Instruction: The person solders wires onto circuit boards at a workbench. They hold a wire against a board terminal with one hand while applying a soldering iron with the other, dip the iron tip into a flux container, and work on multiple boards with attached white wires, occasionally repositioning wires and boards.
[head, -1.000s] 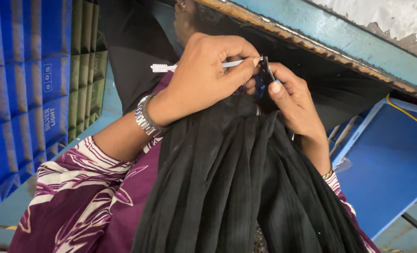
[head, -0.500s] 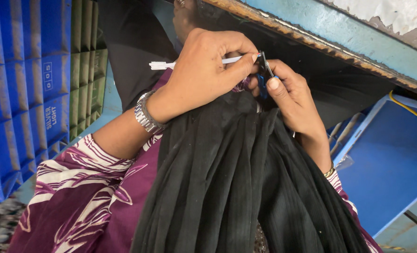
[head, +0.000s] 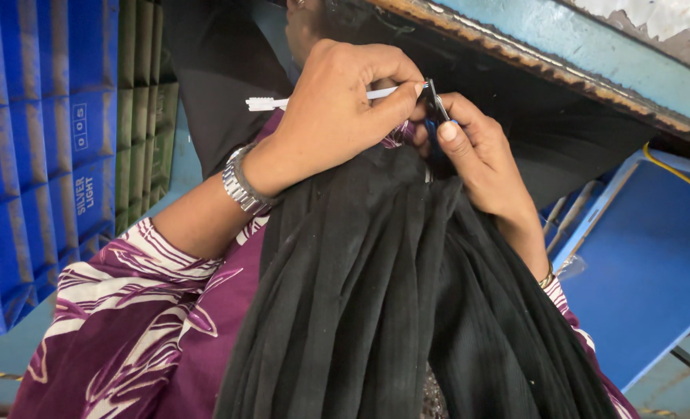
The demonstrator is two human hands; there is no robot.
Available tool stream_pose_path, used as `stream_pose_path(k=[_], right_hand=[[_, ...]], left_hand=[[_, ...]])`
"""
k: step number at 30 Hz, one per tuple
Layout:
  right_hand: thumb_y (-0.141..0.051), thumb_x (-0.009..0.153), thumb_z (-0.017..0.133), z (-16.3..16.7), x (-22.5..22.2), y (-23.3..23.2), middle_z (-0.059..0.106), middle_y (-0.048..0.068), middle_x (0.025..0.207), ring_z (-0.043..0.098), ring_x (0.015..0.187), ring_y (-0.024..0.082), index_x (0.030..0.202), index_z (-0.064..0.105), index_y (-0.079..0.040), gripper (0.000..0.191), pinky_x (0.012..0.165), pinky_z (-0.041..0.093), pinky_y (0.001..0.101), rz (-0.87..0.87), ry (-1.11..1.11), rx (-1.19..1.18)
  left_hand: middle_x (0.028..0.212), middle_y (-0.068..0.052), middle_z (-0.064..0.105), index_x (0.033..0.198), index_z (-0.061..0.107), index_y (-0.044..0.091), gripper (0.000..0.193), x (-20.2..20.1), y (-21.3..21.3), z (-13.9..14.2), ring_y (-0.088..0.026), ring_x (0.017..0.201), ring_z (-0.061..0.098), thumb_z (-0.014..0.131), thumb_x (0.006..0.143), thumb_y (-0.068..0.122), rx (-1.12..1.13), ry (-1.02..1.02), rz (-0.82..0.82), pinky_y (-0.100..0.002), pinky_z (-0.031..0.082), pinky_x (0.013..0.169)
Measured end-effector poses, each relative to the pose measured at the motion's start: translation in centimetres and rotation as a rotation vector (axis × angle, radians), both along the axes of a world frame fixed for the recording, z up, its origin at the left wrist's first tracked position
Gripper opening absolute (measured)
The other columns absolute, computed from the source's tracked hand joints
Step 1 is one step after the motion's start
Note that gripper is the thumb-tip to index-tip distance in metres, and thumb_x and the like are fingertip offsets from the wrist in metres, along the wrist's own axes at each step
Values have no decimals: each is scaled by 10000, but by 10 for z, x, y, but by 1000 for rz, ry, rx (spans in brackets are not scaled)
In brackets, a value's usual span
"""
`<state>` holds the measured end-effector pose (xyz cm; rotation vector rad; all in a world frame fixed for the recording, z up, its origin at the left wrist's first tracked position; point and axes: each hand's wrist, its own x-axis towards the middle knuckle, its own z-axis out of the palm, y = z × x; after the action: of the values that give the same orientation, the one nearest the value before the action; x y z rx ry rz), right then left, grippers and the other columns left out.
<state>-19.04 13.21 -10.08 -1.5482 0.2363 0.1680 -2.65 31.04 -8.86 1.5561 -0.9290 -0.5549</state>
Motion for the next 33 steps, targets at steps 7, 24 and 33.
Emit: stream_pose_path(k=[7, 24, 33], right_hand=[[-430, 1133, 508, 1, -10, 6, 641, 9, 1071, 579, 994, 84, 1297, 602, -6, 464, 934, 479, 242, -5, 12, -2], [-426, 1142, 482, -15, -45, 19, 661, -20, 1040, 594, 956, 63, 1305, 604, -28, 447, 880, 485, 217, 16, -104, -108], [-439, 1105, 511, -31, -50, 22, 615, -33, 893, 520, 773, 42, 1203, 638, -49, 421, 678, 435, 211, -65, -2, -26]], left_hand=[[848, -77, 780, 984, 751, -4, 153, -11, 5, 3, -160, 773, 789, 670, 990, 126, 12, 2, 5, -274, 596, 718], [846, -67, 777, 970, 757, 1, 160, -56, 17, 0, -131, 723, 755, 658, 952, 125, 67, -15, 67, -267, 563, 662], [842, -53, 779, 992, 747, -12, 121, -64, 11, -18, -80, 749, 734, 681, 967, 85, 63, 54, 61, -239, 545, 669]])
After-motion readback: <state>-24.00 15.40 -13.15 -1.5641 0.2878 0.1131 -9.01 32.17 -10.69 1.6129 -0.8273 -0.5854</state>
